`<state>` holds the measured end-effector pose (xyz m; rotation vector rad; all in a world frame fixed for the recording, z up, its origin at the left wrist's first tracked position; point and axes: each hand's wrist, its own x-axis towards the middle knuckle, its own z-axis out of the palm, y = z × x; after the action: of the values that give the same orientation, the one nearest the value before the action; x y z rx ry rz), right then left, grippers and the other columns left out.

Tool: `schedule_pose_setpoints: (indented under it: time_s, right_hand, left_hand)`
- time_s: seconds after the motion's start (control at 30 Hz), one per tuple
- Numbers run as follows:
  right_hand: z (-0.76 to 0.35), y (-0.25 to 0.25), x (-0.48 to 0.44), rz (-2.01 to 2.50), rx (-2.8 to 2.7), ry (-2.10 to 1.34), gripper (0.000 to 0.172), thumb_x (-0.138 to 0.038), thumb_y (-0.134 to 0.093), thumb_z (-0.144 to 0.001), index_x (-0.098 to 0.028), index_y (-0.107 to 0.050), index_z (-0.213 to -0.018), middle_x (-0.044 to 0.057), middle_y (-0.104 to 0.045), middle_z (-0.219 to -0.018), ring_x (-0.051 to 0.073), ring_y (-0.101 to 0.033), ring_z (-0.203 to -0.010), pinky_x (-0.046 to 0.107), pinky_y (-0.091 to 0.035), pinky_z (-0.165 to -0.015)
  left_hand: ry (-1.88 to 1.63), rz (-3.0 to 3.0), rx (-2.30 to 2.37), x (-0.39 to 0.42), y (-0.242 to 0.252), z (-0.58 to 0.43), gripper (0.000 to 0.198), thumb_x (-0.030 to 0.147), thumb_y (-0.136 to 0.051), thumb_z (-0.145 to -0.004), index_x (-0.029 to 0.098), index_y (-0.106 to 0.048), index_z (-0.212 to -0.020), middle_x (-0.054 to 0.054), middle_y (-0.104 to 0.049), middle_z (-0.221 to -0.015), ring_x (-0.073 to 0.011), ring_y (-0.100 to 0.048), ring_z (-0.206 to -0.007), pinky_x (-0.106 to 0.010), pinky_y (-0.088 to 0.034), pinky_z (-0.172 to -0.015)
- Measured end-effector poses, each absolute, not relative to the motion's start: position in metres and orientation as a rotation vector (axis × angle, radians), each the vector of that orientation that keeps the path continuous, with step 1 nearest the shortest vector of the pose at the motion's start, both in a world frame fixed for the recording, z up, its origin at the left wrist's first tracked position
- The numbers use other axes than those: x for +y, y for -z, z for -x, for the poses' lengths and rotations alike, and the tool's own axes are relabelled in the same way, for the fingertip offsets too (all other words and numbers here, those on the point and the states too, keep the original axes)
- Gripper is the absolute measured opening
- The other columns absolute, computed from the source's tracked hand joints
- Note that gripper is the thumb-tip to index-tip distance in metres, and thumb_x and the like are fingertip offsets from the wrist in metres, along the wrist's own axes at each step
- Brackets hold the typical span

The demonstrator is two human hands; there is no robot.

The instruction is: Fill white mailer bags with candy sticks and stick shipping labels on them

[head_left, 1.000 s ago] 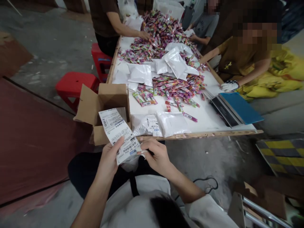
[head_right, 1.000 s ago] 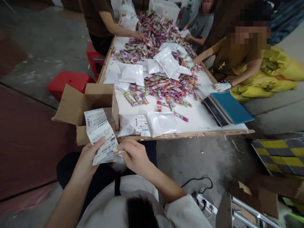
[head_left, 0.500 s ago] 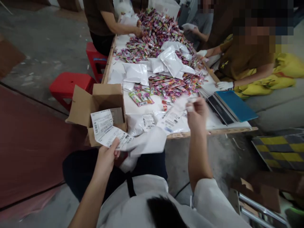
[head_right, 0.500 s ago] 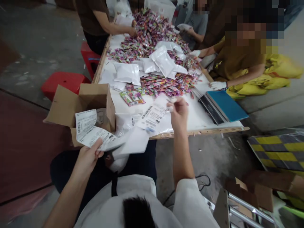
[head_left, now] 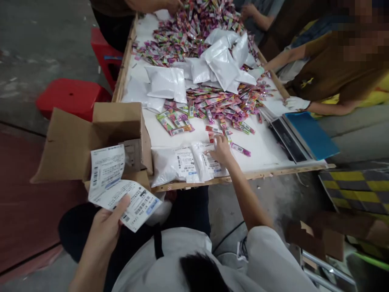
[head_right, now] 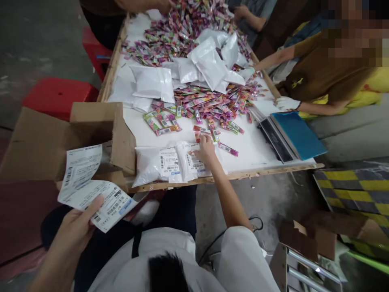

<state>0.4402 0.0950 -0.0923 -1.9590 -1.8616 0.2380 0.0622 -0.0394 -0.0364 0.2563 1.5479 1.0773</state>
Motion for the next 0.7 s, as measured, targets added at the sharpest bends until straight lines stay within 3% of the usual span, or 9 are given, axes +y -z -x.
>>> schedule_pose_setpoints:
  time_s: [0.1, 0.27, 0.43, 0.6, 0.7]
  right_hand:
    - [-0.426, 0.096, 0.063, 1.949, -2.052, 0.027, 0.069, -0.043, -0.063, -0.083, -0.012, -0.043, -0.142, 0.024, -0.039, -0.147, 0.040, -0.033, -0.137, 0.060, -0.028, -0.109]
    - [-0.405, 0.083, 0.053, 1.719, -2.435, -0.134, 0.056, -0.045, -0.051, -0.091, -0.017, -0.049, -0.138, 0.017, -0.055, -0.135, 0.036, -0.043, -0.129, 0.061, -0.018, -0.113]
    - [-0.349, 0.054, 0.173, 1.569, -2.194, -0.153, 0.049, -0.030, -0.050, -0.091, -0.015, -0.048, -0.138, 0.017, -0.056, -0.130, 0.030, -0.049, -0.121, 0.044, -0.037, -0.105]
    - [-0.285, 0.061, 0.309, 1.862, -2.020, 0.082, 0.059, -0.009, -0.046, -0.087, -0.005, -0.037, -0.145, 0.025, -0.042, -0.141, 0.034, -0.040, -0.129, 0.045, -0.034, -0.105]
    - [-0.277, 0.058, 0.359, 1.876, -2.061, 0.120, 0.053, -0.003, -0.036, -0.091, -0.010, -0.042, -0.143, 0.022, -0.049, -0.131, 0.030, -0.047, -0.120, 0.044, -0.039, -0.098]
  left_hand:
    - [-1.054, -0.245, 1.541, -0.040, 0.044, -0.058, 0.024, 0.017, -0.087, -0.062, 0.016, -0.076, -0.083, -0.002, -0.079, -0.079, -0.0243, -0.075, -0.076, -0.022, -0.061, -0.059]
    - [-0.968, -0.213, 1.524, -0.041, 0.043, -0.055, 0.039, 0.034, -0.095, -0.049, 0.019, -0.078, -0.081, -0.003, -0.079, -0.080, -0.0286, -0.075, -0.073, -0.028, -0.063, -0.059]
    - [-0.955, -0.207, 1.531, -0.042, 0.036, -0.058, 0.042, 0.040, -0.094, -0.049, 0.019, -0.078, -0.082, -0.006, -0.079, -0.081, -0.0292, -0.075, -0.070, -0.030, -0.061, -0.056]
    - [-0.982, -0.218, 1.569, -0.045, 0.027, -0.061, 0.041, 0.045, -0.091, -0.055, 0.020, -0.077, -0.085, -0.007, -0.079, -0.083, -0.0272, -0.075, -0.074, -0.028, -0.061, -0.061]
    - [-0.931, -0.245, 1.567, -0.047, 0.020, -0.063, 0.043, 0.051, -0.089, -0.055, 0.020, -0.078, -0.082, -0.007, -0.079, -0.080, -0.0277, -0.074, -0.070, -0.029, -0.059, -0.056]
